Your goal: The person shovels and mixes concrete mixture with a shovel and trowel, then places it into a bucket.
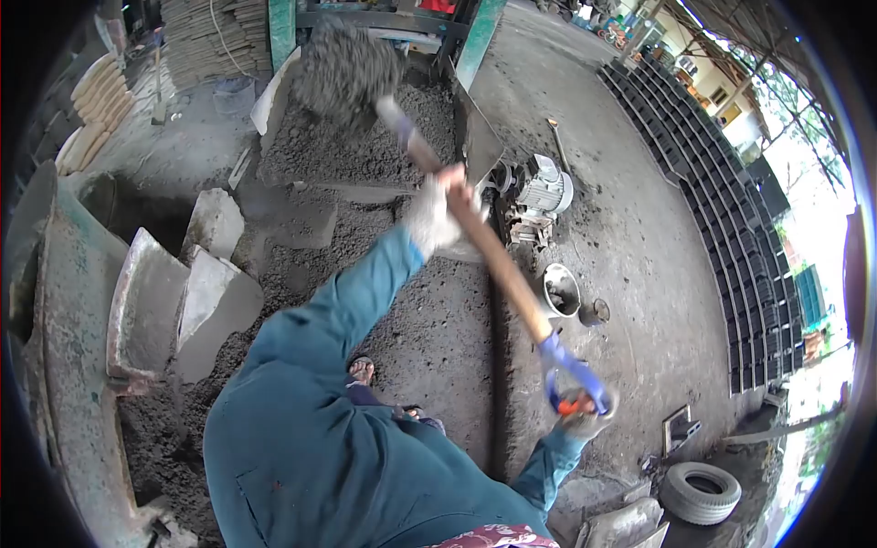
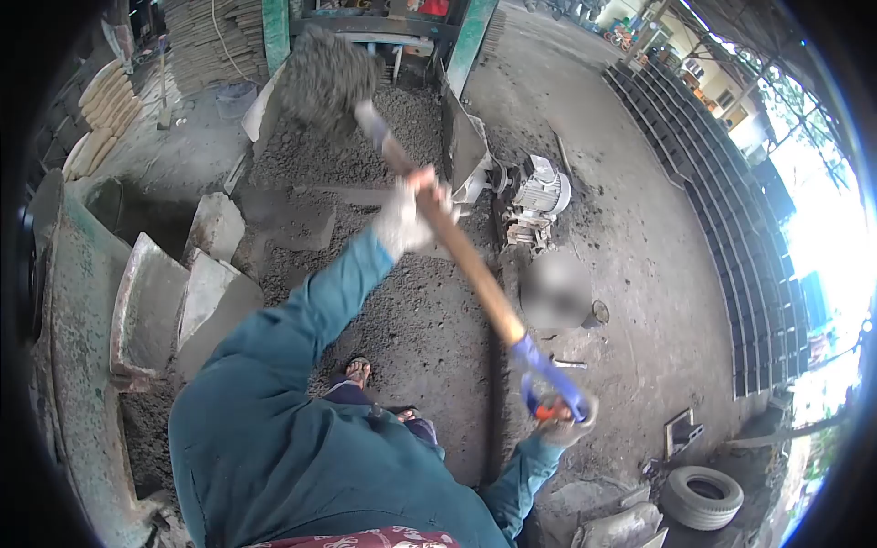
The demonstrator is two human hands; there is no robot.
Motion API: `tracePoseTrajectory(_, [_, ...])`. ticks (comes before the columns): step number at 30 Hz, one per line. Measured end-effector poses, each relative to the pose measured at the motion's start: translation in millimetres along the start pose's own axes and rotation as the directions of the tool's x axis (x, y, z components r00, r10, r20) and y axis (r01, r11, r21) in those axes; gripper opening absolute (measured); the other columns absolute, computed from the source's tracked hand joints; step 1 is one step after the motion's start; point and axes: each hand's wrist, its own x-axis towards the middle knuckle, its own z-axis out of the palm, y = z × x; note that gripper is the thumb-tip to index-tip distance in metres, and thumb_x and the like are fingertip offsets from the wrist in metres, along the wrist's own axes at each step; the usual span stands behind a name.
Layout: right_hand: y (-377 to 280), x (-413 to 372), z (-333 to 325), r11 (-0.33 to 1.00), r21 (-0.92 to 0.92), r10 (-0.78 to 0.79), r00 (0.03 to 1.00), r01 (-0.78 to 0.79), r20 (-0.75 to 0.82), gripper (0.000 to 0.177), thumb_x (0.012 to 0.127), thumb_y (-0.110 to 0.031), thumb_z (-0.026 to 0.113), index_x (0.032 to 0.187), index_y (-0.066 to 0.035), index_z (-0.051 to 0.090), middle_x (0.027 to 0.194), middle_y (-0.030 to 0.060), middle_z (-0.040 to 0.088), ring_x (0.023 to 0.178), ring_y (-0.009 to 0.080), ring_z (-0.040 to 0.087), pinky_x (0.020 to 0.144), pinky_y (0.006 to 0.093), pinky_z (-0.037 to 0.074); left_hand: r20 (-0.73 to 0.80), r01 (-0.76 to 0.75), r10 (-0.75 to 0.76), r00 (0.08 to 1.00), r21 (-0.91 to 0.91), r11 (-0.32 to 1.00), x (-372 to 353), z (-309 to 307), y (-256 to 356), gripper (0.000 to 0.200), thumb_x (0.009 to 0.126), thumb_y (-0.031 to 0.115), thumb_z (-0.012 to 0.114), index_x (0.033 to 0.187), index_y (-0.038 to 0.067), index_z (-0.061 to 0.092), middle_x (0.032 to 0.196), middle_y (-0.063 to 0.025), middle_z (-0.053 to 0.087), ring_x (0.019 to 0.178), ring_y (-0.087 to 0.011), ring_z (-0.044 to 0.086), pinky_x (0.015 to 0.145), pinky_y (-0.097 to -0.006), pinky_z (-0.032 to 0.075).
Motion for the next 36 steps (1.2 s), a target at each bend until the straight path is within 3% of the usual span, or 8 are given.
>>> tracePoseTrajectory(6, [-89.6, 16.2, 148.6, 0.452, -0.510, -0.611, 0.671, 0.731, 0.420, 0.033, 0.092, -0.041, 0.064, 0.095, -0.008, 0.064, 0.086, 0.0086, 0.066, 0.077, 0.0268, 0.067, 0.067, 0.0423, 0.054, 0.142, -0.181, 0.182, 0.973, -0.018, 0.983, 61.1, -7.1, 98.4, 0.026, 0.091, 0.030, 0.066, 0.077, 0.013, 0.051, 0.068, -0.0010, 0.054, 0.060, -0.0178, 0.056, 0.070, -0.0450, 0.051])
tracePoseTrajectory(13, [86.6, -121.0, 163.6, 0.459, -0.489, -0.015, 0.556, 0.742, 0.831, 0.029, 0.065, -0.014, 0.065, 0.094, -0.012, 0.064, 0.086, 0.0058, 0.057, 0.094, 0.0276, 0.057, 0.096, 0.0463, 0.045, -0.352, 0.002, 0.113, 0.929, 0.312, 0.950, 22.3, -156.5, 90.6, 0.026, 0.091, 0.034, 0.066, 0.088, 0.015, 0.050, 0.071, -0.0060, 0.053, 0.062, -0.0259, 0.055, 0.066, -0.0517, 0.052])
tracePoseTrajectory(16, [153.6, -150.9, 105.0, 0.555, -0.518, 0.192, 0.505, 0.651, 0.841, 0.036, 0.070, -0.016, 0.069, 0.104, -0.007, 0.067, 0.096, 0.0125, 0.064, 0.100, 0.0342, 0.060, 0.097, 0.0456, 0.048, -0.101, 0.055, -0.033, 0.994, 0.224, 0.973, -36.1, -141.1, 76.9, 0.031, 0.089, 0.039, 0.070, 0.086, 0.013, 0.054, 0.077, -0.0057, 0.056, 0.071, -0.0277, 0.059, 0.078, -0.0548, 0.049])
tracePoseTrajectory(19, [152.4, -156.9, 78.4, 0.829, -0.461, 0.523, 0.731, -0.317, 0.438, 0.026, 0.081, -0.013, 0.069, 0.106, -0.005, 0.066, 0.101, 0.0094, 0.069, 0.090, 0.0229, 0.065, 0.086, 0.0347, 0.052, 0.231, -0.145, 0.105, 0.967, 0.162, 0.976, -83.7, -99.7, 80.8, 0.036, 0.085, 0.045, 0.075, 0.085, 0.014, 0.057, 0.080, -0.0020, 0.058, 0.070, -0.0218, 0.056, 0.073, -0.0442, 0.047])
tracePoseTrajectory(21, [139.2, -165.4, 31.4, 0.889, -0.458, 0.198, 0.916, -0.018, 0.349, 0.023, 0.082, -0.003, 0.071, 0.104, -0.005, 0.068, 0.097, 0.0069, 0.071, 0.088, 0.0143, 0.065, 0.078, 0.0319, 0.053, 0.580, -0.248, 0.099, 0.808, 0.183, 0.951, -95.3, -101.7, 90.3, 0.034, 0.085, 0.043, 0.076, 0.088, 0.016, 0.055, 0.081, 0.0010, 0.056, 0.073, -0.0170, 0.053, 0.072, -0.0379, 0.041])
tracePoseTrajectory(24, [163.4, -175.5, -43.8, 0.767, -0.145, 0.634, 0.773, -0.625, 0.025, 0.026, 0.080, 0.008, 0.063, 0.102, -0.005, 0.066, 0.092, 0.0022, 0.068, 0.083, 0.0129, 0.064, 0.076, 0.0286, 0.053, 0.648, -0.229, 0.069, 0.758, 0.166, 0.959, -135.5, -123.5, 62.0, 0.033, 0.087, 0.037, 0.076, 0.086, 0.018, 0.049, 0.083, 0.0030, 0.054, 0.080, -0.0135, 0.048, 0.078, -0.0347, 0.036])
tracePoseTrajectory(30, [124.3, -210.8, -147.6, 0.666, 0.123, 0.742, 0.635, -0.736, -0.214, 0.012, 0.079, 0.003, 0.064, 0.088, -0.004, 0.060, 0.069, 0.0026, 0.059, 0.055, 0.0135, 0.058, 0.051, 0.0286, 0.050, -0.148, -0.132, 0.137, 0.979, 0.041, 0.990, -197.6, -208.2, -89.0, 0.046, 0.090, 0.060, 0.061, 0.080, 0.015, 0.058, 0.074, 0.0000, 0.054, 0.074, -0.0192, 0.055, 0.078, -0.0429, 0.045])
tracePoseTrajectory(36, [41.7, -266.6, -184.8, 0.275, 0.048, 0.849, 0.218, -0.960, -0.482, 0.015, 0.076, -0.002, 0.070, 0.089, -0.002, 0.063, 0.069, 0.0070, 0.063, 0.049, 0.0170, 0.059, 0.045, 0.0314, 0.047, -0.725, 0.380, -0.433, 0.535, -0.251, 0.890, -222.3, -316.4, -322.7, 0.025, 0.088, 0.028, 0.073, 0.082, 0.013, 0.054, 0.066, -0.0017, 0.051, 0.059, -0.0188, 0.053, 0.069, -0.0420, 0.051])
